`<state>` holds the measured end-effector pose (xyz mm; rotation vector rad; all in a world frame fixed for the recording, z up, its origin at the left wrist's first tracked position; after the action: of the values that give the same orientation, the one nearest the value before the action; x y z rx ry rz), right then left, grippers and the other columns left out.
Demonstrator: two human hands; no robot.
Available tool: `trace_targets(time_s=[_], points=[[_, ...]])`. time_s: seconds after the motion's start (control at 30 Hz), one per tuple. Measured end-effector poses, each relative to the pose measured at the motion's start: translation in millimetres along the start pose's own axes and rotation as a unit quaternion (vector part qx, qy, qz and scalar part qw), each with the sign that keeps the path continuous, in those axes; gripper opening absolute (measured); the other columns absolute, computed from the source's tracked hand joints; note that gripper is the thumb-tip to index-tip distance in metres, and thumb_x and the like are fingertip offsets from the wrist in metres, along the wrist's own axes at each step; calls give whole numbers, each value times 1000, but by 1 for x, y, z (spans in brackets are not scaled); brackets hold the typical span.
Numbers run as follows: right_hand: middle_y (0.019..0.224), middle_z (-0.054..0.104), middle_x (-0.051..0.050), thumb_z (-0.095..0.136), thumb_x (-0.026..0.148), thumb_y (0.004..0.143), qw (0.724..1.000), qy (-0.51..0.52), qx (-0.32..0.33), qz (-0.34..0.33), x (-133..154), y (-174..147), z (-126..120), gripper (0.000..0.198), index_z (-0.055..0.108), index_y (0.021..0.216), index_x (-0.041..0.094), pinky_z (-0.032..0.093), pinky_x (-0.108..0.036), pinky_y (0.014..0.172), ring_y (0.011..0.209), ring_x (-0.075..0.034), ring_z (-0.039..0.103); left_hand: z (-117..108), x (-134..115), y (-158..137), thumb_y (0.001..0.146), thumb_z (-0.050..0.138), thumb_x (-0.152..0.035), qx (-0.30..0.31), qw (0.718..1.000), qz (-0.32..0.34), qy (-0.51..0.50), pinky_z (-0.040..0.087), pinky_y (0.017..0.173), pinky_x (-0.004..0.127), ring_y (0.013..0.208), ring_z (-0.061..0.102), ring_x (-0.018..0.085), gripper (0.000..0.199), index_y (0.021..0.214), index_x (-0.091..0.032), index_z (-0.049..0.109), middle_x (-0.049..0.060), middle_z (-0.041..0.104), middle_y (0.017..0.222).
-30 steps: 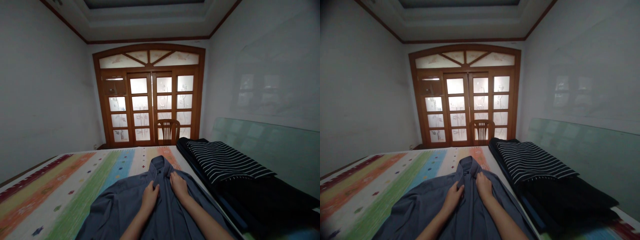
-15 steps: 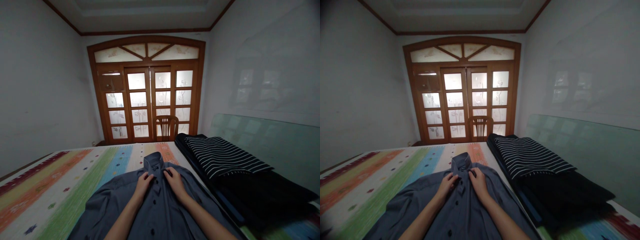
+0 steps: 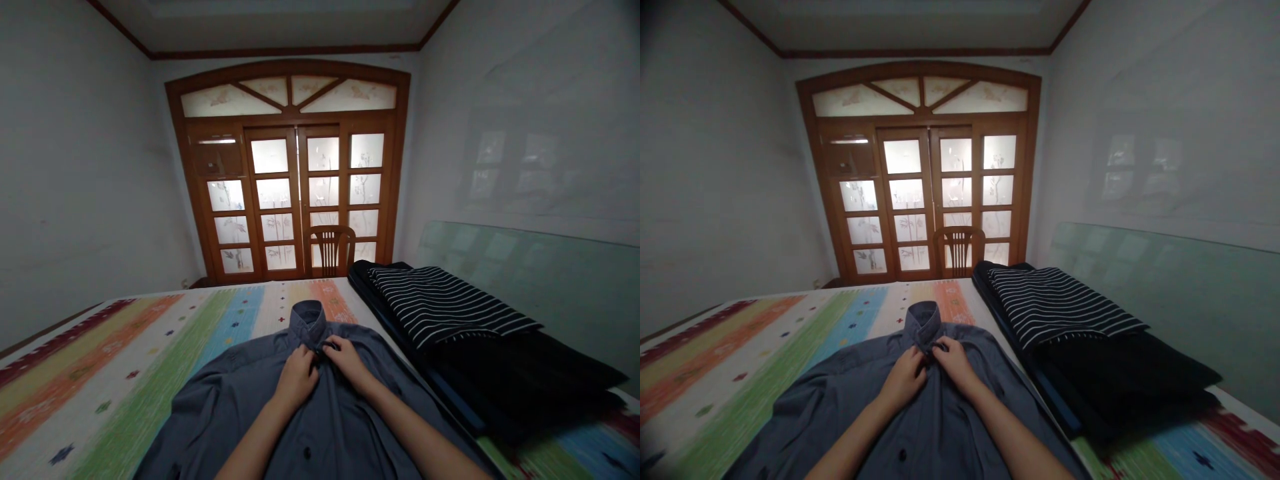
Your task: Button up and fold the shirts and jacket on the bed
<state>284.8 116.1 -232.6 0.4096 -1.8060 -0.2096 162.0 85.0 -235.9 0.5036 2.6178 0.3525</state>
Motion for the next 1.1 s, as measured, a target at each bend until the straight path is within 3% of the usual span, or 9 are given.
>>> trace_targets(time_s=[0.27,0.5,0.67,0.87,1.0,1.1], points=[[59,55,1,42,24,59,997,62,27,31,4,-1,-5,13,52,60,16,40,-25,63,62,-14,52,-3,-3,-2,68,42,-19,17,999,-2,41,35,70,28,82,49,18,15,80,-17,52,5,51,87],[61,55,0,41,26,61,999,43,-2,12,11,-4,-8,15,52,64,16,40,-25,58,61,-15,51,-1,6,1,60,49,-13,13,988,-45,-149,33,68,28,75,48,17,8,67,-17,51,1,52,74],[63,54,-2,43,29,63,997,-9,-71,-32,15,-6,-8,16,51,67,15,40,-28,59,62,-17,51,3,16,6,60,49,-14,13,967,-71,-245,35,56,21,58,48,11,3,61,-16,49,-3,50,58],[69,53,-4,42,25,70,980,-80,-147,-104,25,-14,-13,14,51,73,16,39,-27,64,67,-17,50,-10,19,12,60,50,-25,-83,927,-120,-346,37,55,22,55,48,11,9,60,-16,48,-3,50,57],[69,54,-3,44,21,70,971,-122,-134,-157,34,-21,-4,11,54,74,18,40,-25,64,67,-15,51,-24,14,12,63,44,-33,-187,893,-151,-381,39,63,24,65,51,14,18,67,-16,49,0,53,66],[71,55,-3,42,18,72,954,-186,-119,-201,41,-28,7,14,55,78,18,40,-24,63,67,-15,53,-28,4,9,61,47,-28,-219,880,-154,-392,39,63,25,64,51,14,14,66,-16,51,0,54,63]])
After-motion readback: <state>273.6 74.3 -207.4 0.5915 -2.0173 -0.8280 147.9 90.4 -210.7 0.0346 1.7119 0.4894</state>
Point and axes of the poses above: each hand's wrist, its own y-axis towards the middle knuckle, its own z-axis out of the palm, x = y × z, the point moved 2 cm from there along y, towards the middle knuckle
